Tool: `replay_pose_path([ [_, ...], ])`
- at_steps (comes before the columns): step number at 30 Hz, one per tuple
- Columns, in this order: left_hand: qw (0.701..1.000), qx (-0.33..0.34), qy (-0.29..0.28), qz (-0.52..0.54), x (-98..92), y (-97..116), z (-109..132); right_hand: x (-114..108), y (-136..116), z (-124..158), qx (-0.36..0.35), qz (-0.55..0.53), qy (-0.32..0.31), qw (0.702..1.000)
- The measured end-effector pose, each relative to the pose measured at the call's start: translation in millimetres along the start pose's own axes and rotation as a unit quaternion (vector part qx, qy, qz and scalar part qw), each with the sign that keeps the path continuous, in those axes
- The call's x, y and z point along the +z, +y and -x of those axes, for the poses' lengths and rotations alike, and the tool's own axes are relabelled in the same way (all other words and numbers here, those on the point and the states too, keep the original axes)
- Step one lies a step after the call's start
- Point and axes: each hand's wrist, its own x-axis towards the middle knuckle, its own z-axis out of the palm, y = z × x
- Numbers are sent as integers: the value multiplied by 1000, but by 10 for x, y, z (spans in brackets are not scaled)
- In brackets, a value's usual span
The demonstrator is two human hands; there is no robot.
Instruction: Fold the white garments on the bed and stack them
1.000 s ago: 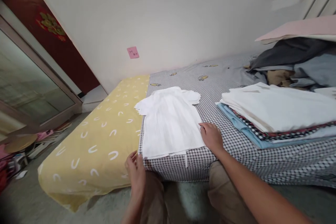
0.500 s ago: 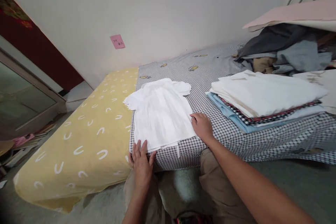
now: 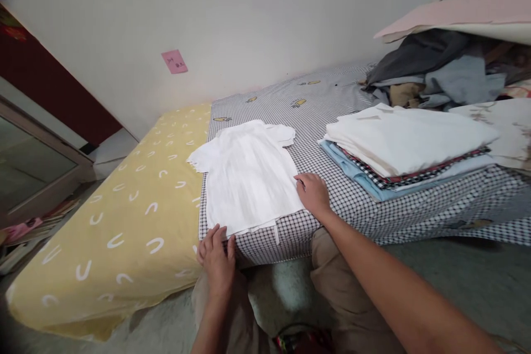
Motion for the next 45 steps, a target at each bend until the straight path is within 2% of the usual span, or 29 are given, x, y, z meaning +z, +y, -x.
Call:
replay_pose_path([
  [8,999,-14,0,30,4,9,3,-8,18,-4,-10,-23,4,1000],
  [15,996,-56,17,74,22,-2,7,14,51,20,-17,-10,9,1000],
  [19,987,-102,47,112,44,-27,4,-5,44,19,-21,-4,9,1000],
  [26,976,-128,106,142,24,3,-9,-5,63,13,-20,-5,5,1000],
  [34,961,-185,96,180,-5,-31,-32,-2,64,18,-22,-1,12,1000],
  [45,952,-204,98,206,13,-76,-23,-7,68,12,-20,-1,3,1000],
])
